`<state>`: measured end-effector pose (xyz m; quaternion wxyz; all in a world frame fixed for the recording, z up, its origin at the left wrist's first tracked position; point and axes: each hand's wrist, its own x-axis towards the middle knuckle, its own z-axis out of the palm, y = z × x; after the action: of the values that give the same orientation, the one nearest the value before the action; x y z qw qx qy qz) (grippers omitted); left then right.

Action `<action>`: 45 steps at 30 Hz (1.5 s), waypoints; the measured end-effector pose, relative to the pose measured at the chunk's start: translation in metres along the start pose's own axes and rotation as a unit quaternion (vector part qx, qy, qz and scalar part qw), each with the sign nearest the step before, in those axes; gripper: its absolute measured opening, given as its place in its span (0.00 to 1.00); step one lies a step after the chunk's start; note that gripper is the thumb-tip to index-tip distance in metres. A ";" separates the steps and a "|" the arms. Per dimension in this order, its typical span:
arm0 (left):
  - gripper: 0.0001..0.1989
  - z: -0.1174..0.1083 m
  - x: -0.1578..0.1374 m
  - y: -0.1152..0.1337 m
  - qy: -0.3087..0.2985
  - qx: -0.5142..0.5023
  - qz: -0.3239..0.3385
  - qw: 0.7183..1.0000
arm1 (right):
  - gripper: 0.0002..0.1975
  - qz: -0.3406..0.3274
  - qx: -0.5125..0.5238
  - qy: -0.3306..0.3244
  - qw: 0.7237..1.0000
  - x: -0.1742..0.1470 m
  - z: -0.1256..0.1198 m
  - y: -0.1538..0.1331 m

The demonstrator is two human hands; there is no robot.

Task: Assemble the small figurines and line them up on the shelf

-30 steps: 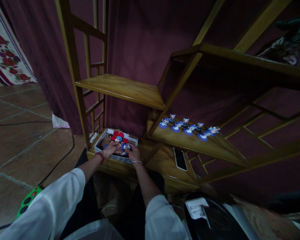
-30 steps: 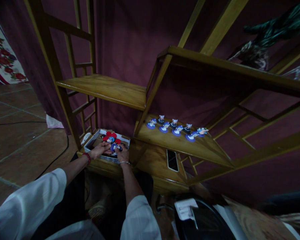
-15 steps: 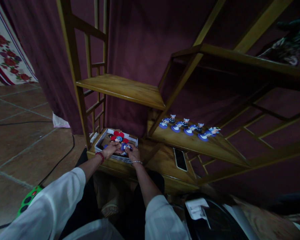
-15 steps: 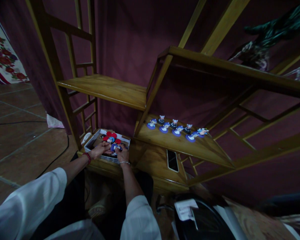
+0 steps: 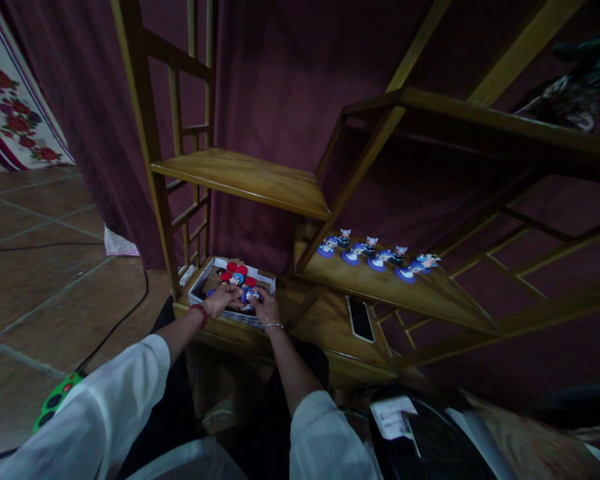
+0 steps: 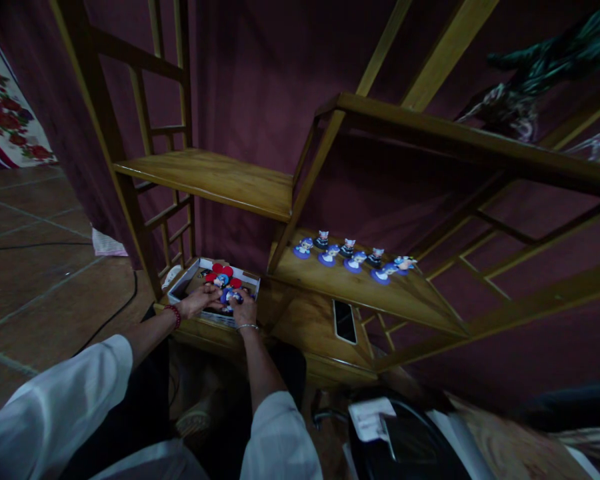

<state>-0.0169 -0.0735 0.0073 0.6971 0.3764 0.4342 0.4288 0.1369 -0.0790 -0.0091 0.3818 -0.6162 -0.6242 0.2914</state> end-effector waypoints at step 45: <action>0.11 0.016 -0.025 0.002 -0.039 -0.096 -0.017 0.994 | 0.13 -0.152 -0.113 -0.055 0.980 -0.017 -0.034 -0.040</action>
<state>-0.0088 -0.0982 0.0212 0.7538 0.3170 0.3697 0.4411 0.1425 -0.1020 0.0405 0.3146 -0.5362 -0.7597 0.1907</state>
